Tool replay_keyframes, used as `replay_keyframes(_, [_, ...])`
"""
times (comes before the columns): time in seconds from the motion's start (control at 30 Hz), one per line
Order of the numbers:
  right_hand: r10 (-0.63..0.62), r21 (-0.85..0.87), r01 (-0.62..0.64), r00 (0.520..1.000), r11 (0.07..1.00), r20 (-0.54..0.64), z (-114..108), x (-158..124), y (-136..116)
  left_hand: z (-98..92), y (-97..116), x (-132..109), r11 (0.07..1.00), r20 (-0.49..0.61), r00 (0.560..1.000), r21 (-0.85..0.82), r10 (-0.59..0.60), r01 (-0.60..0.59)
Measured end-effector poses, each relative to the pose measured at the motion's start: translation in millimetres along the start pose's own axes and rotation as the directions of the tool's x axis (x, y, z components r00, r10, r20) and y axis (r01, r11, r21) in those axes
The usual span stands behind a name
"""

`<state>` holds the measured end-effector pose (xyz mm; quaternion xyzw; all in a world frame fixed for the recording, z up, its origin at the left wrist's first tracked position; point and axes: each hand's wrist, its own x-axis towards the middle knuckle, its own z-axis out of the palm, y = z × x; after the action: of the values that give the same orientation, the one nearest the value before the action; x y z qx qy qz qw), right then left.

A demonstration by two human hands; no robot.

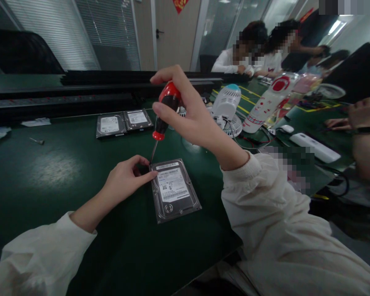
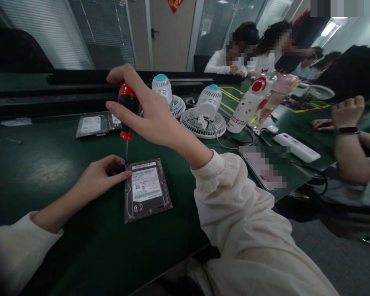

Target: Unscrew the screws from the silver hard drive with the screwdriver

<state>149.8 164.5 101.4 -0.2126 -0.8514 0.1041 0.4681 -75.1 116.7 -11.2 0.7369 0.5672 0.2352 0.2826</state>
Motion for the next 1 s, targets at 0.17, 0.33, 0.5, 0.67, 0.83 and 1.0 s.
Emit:
replay_keyframes(0.17, [0.005,-0.018,-0.004,1.0,1.0,0.026,-2.6,0.4,-0.5,-0.4,-0.2,0.4,1.0,0.004,1.0,0.006,-0.002,0.002])
replay_keyframes(0.33, [0.03,-0.152,-0.034,0.999,0.988,-0.029,-4.4,1.2,-3.3,-0.9,-0.3,-0.1,1.0,0.009,1.0,0.019,0.0,0.0])
replay_keyframes(0.5, [0.028,-0.021,-0.026,0.998,0.999,0.063,-6.0,1.6,-0.7,0.0,-1.5,0.3,1.0,0.011,1.0,-0.007,0.013,-0.013])
replay_keyframes(0.67, [0.032,-0.119,-0.027,0.999,0.993,0.039,-7.6,1.3,-2.4,-0.9,-2.7,-0.8,1.0,0.008,1.0,-0.001,0.014,-0.014])
replay_keyframes(0.83, [0.039,-0.037,-0.035,0.993,0.999,0.114,-9.7,0.0,-5.3,0.9,-5.0,-0.5,0.999,-0.01,1.0,-0.021,0.028,-0.028])
replay_keyframes(1.0, [0.039,-0.142,-0.031,0.998,0.989,0.056,-10.2,0.7,-7.8,1.4,-3.1,1.0,1.0,-0.004,1.0,-0.014,0.019,-0.019])
